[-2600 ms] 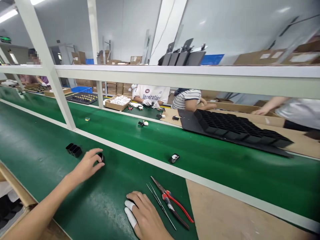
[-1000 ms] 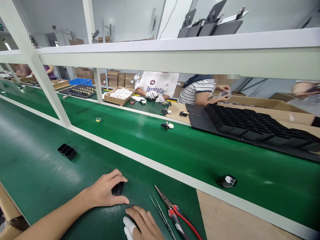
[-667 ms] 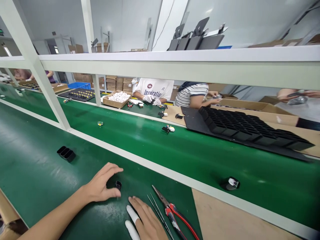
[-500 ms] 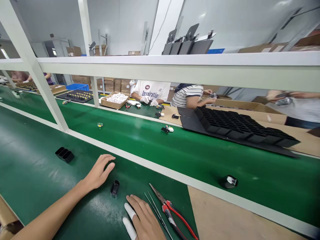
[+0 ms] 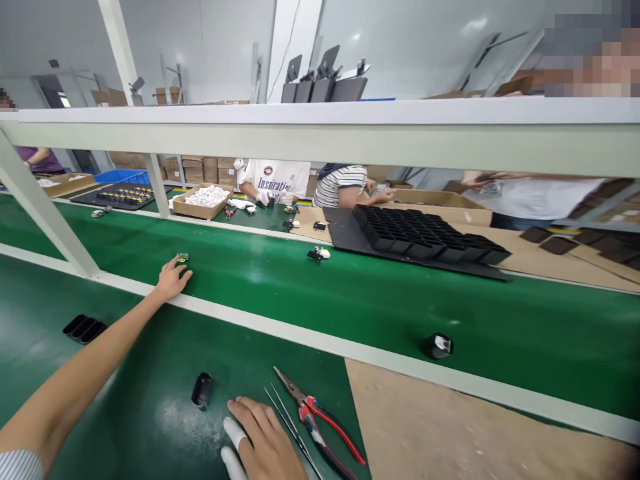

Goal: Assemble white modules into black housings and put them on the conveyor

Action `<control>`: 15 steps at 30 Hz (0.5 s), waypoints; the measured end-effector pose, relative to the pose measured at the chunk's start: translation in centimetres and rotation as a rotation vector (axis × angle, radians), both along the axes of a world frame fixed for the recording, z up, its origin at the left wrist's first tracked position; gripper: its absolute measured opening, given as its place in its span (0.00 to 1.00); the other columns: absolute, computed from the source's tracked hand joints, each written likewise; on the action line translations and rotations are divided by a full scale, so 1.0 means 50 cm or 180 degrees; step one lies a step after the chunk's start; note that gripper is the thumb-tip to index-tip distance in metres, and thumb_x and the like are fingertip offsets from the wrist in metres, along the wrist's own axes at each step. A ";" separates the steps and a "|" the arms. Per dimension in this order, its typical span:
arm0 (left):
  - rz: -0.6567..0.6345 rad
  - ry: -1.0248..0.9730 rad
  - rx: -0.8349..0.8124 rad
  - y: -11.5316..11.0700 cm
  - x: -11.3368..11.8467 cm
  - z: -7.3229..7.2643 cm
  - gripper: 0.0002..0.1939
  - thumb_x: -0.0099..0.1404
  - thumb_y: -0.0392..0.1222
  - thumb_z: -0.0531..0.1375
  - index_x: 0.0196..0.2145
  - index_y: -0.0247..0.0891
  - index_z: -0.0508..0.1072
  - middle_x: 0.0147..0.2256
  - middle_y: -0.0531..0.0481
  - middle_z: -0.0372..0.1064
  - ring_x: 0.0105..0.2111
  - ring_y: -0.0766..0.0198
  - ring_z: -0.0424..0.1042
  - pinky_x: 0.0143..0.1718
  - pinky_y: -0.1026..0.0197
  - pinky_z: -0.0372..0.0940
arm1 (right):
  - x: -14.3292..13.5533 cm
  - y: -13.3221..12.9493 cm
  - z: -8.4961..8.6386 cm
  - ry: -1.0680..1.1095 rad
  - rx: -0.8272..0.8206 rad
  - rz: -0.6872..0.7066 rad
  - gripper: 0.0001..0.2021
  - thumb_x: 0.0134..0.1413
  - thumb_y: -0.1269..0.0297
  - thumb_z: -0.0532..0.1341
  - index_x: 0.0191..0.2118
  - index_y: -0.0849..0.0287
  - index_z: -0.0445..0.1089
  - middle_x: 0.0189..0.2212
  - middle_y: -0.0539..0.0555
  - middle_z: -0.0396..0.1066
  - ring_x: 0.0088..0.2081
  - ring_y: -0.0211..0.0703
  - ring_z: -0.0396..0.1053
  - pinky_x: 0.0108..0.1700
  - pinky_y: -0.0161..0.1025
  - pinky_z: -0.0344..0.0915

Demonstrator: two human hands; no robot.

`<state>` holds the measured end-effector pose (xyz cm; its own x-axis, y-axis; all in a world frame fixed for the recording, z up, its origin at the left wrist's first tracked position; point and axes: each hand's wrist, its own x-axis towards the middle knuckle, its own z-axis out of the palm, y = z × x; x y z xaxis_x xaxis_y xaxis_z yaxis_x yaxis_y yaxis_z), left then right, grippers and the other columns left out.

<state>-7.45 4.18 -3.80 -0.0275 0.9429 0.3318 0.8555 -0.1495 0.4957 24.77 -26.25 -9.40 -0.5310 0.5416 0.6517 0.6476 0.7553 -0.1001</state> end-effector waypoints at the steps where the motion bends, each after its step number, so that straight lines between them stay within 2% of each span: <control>1: -0.0001 -0.0015 -0.0023 0.016 -0.002 0.000 0.25 0.71 0.60 0.59 0.48 0.35 0.81 0.69 0.33 0.60 0.71 0.32 0.54 0.71 0.32 0.48 | 0.000 0.001 -0.005 -0.0018 -0.0041 -0.0023 0.05 0.65 0.62 0.67 0.38 0.57 0.74 0.54 0.59 0.76 0.56 0.52 0.72 0.56 0.46 0.72; 4: -0.0091 -0.0099 -0.0089 0.051 0.005 0.004 0.25 0.69 0.59 0.61 0.47 0.35 0.81 0.70 0.34 0.59 0.71 0.31 0.53 0.72 0.34 0.47 | 0.002 0.006 -0.023 -0.0054 -0.0183 -0.0106 0.03 0.64 0.62 0.67 0.40 0.54 0.74 0.54 0.55 0.76 0.55 0.51 0.73 0.54 0.44 0.74; 9: -0.0265 -0.0391 -0.0105 0.068 0.032 0.022 0.25 0.66 0.60 0.63 0.44 0.34 0.81 0.61 0.32 0.69 0.67 0.34 0.61 0.70 0.38 0.54 | 0.006 0.012 -0.035 0.0004 -0.0306 -0.0132 0.05 0.62 0.65 0.67 0.43 0.51 0.75 0.54 0.52 0.76 0.51 0.46 0.75 0.51 0.41 0.75; 12: -0.0322 -0.0661 -0.0036 0.039 0.057 0.041 0.27 0.65 0.62 0.63 0.46 0.34 0.79 0.57 0.32 0.72 0.59 0.37 0.70 0.63 0.39 0.64 | 0.006 0.009 -0.016 -0.0010 -0.0281 -0.0125 0.03 0.65 0.64 0.66 0.43 0.52 0.75 0.54 0.53 0.76 0.53 0.48 0.74 0.52 0.43 0.75; 15: -0.0559 -0.0993 -0.0056 -0.030 0.097 0.067 0.31 0.68 0.65 0.59 0.52 0.32 0.74 0.52 0.33 0.76 0.45 0.46 0.78 0.51 0.43 0.74 | 0.007 0.002 0.022 0.0030 -0.0312 -0.0014 0.04 0.67 0.65 0.63 0.43 0.56 0.75 0.54 0.57 0.77 0.55 0.50 0.72 0.53 0.45 0.74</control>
<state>-2.59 2.70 -0.43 0.0380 0.9478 0.3166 0.6247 -0.2698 0.7328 25.11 -26.16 -8.31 -0.5225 0.6054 0.6003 0.6497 0.7387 -0.1795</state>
